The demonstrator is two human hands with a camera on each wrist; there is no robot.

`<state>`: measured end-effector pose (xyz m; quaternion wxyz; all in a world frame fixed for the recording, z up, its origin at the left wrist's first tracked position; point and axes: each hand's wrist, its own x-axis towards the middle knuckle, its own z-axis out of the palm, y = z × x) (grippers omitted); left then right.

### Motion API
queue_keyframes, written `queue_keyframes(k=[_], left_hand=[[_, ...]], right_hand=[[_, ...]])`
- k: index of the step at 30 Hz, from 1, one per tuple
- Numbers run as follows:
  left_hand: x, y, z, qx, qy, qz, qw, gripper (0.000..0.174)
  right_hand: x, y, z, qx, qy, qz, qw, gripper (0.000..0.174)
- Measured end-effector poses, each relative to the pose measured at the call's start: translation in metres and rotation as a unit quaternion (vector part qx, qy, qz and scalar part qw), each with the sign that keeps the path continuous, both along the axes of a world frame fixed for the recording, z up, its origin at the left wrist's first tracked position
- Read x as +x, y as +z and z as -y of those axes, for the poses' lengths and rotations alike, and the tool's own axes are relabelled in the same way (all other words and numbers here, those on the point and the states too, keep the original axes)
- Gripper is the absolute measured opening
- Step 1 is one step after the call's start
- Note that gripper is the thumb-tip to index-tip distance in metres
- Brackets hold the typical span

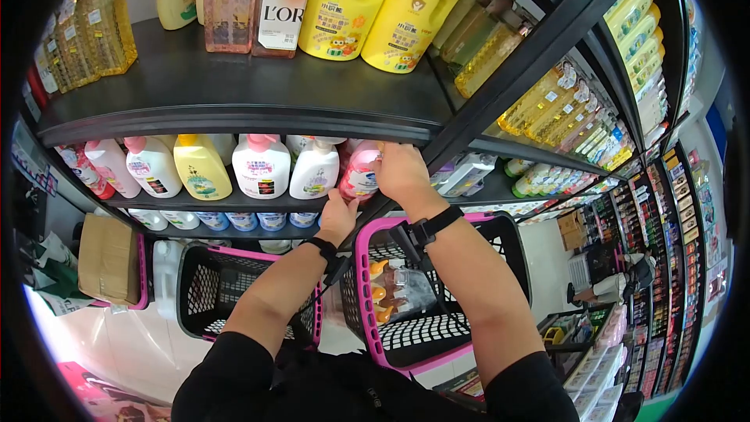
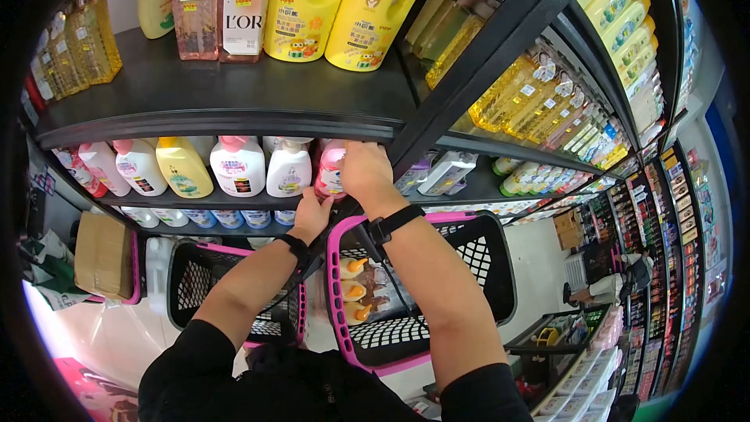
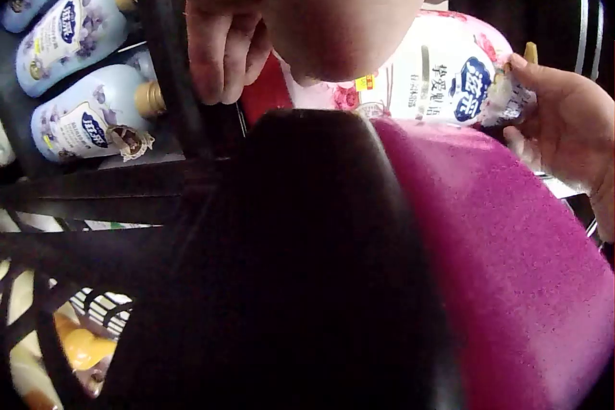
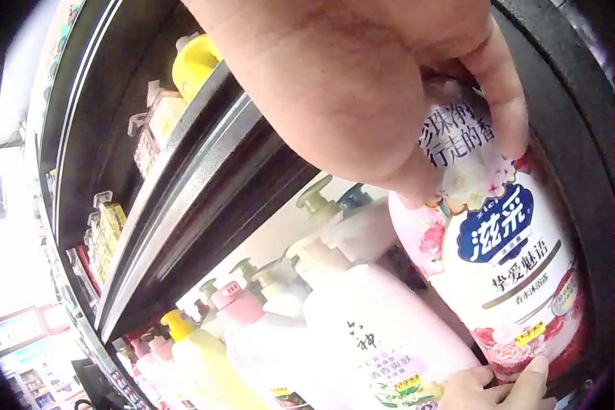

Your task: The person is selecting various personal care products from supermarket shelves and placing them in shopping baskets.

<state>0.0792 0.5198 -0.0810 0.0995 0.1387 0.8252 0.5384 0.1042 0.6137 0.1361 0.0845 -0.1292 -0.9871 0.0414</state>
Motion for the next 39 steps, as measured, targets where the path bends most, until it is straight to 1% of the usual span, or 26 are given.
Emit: queue_keyframes(k=[3, 6, 7, 10, 13, 16, 17, 20, 21, 24, 25, 28, 29, 32, 33, 36, 39], left_hand=[[0.005, 0.002, 0.013, 0.034, 0.002, -0.010, 0.999, 0.038], [0.016, 0.033, 0.043, 0.113, 0.028, -0.063, 0.991, 0.029], [0.013, 0.048, 0.054, 0.105, 0.038, -0.137, 0.984, 0.025], [-0.002, 0.107, 0.070, 0.149, 0.134, -0.183, 0.962, 0.031], [-0.028, 0.127, 0.072, 0.094, 0.164, -0.242, 0.952, 0.049], [-0.032, 0.139, 0.069, 0.035, 0.139, -0.211, 0.967, 0.067], [-0.036, 0.136, 0.066, -0.020, 0.120, -0.207, 0.971, 0.076], [-0.038, 0.146, 0.061, -0.086, 0.080, -0.142, 0.983, 0.082], [-0.041, 0.144, 0.059, -0.094, 0.087, -0.161, 0.979, 0.085], [-0.060, 0.144, 0.057, -0.129, 0.048, -0.132, 0.982, 0.085], [-0.062, 0.140, 0.055, -0.129, 0.064, -0.192, 0.971, 0.069], [-0.071, 0.140, 0.055, -0.198, 0.056, -0.140, 0.969, 0.070], [-0.071, 0.140, 0.056, -0.207, 0.044, -0.162, 0.964, 0.070], [-0.068, 0.154, 0.054, -0.241, 0.030, -0.100, 0.965, 0.072], [-0.070, 0.152, 0.053, -0.252, 0.036, -0.087, 0.963, 0.071], [-0.080, 0.146, 0.054, -0.225, 0.027, -0.046, 0.973, 0.070], [-0.086, 0.142, 0.058, -0.236, 0.012, -0.049, 0.970, 0.069]], right_hand=[[0.000, -0.001, 0.001, 0.004, 0.002, -0.004, 1.000, 0.035], [-0.001, 0.001, 0.001, 0.002, -0.001, -0.012, 1.000, 0.035], [0.000, 0.001, 0.002, -0.001, -0.004, -0.012, 1.000, 0.035], [-0.001, 0.001, 0.000, 0.005, -0.006, 0.020, 1.000, 0.040], [0.008, 0.002, 0.004, -0.016, 0.003, -0.025, 1.000, 0.046], [0.020, -0.010, 0.002, 0.015, 0.052, -0.104, 0.993, 0.050], [0.027, -0.014, 0.004, 0.026, 0.056, -0.116, 0.991, 0.055], [0.058, -0.008, 0.014, 0.045, 0.082, -0.186, 0.978, 0.061], [0.071, -0.009, 0.014, 0.047, 0.106, -0.232, 0.966, 0.061], [0.101, -0.041, 0.003, 0.017, 0.153, -0.220, 0.963, 0.055], [0.110, -0.050, 0.003, -0.015, 0.151, -0.177, 0.972, 0.049], [0.109, -0.097, -0.002, -0.107, 0.180, -0.098, 0.973, 0.036], [0.103, -0.110, -0.002, -0.108, 0.197, -0.137, 0.965, 0.034], [0.078, -0.128, 0.004, -0.154, 0.134, -0.121, 0.971, 0.034], [0.071, -0.130, 0.006, -0.133, 0.116, -0.085, 0.981, 0.037], [0.059, -0.130, 0.006, -0.126, 0.060, 0.026, 0.990, 0.039], [0.051, -0.131, 0.004, -0.130, 0.048, 0.048, 0.989, 0.042]])
